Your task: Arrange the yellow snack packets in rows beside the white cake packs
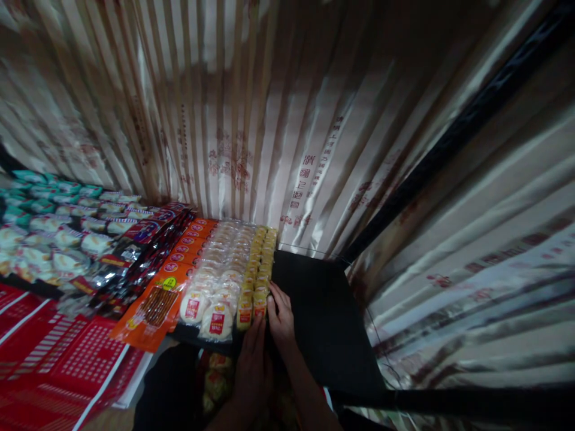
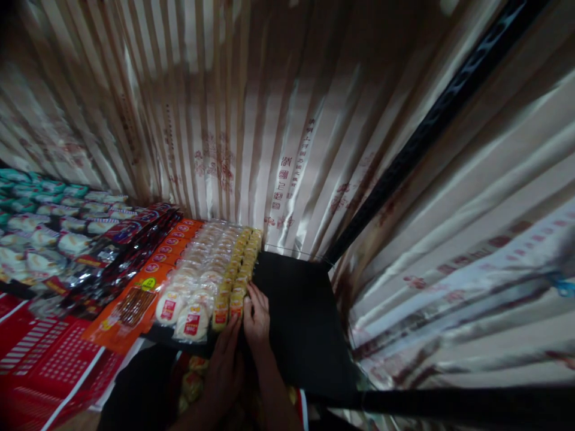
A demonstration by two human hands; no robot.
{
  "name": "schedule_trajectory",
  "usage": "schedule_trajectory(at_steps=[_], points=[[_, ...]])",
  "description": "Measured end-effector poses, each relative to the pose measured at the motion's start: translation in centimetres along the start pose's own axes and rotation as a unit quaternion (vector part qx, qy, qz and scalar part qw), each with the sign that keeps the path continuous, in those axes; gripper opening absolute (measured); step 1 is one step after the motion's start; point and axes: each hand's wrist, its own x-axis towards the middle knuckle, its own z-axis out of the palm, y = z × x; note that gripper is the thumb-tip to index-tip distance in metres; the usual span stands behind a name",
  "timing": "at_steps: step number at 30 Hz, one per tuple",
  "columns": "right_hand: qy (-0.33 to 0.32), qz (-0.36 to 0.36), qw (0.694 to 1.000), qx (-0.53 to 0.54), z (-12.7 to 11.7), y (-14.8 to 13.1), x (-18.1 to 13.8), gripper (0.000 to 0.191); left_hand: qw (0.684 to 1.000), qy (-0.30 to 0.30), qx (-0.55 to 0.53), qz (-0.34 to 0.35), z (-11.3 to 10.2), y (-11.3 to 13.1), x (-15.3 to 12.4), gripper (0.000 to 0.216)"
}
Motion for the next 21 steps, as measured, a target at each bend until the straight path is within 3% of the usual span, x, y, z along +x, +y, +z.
schedule_trajectory(at_steps=[9, 14, 18, 21], points=[[-0.007, 0.021, 0.999, 0.025, 0.8, 0.9, 0.0, 0.046, 1.0, 0.011, -0.002, -0.001, 0.1, -0.1, -0.1, 0.058], [-0.042, 0.012, 0.998, 0.04, 0.9, 1.1, 0.1, 0.047, 0.999, 0.028, 0.0, 0.024, -0.1, 0.0, 0.1, 0.061], [-0.014, 0.102, 0.989, 0.11, 0.7, 0.4, 0.7, 0.055, 0.999, 0.027, 0.004, 0.026, -0.2, 0.0, 0.1, 0.061], [0.008, 0.187, 0.964, 0.188, 1.1, 0.0, 1.4, 0.062, 0.999, 0.026, 0.008, 0.026, -0.1, -0.1, 0.1, 0.06]])
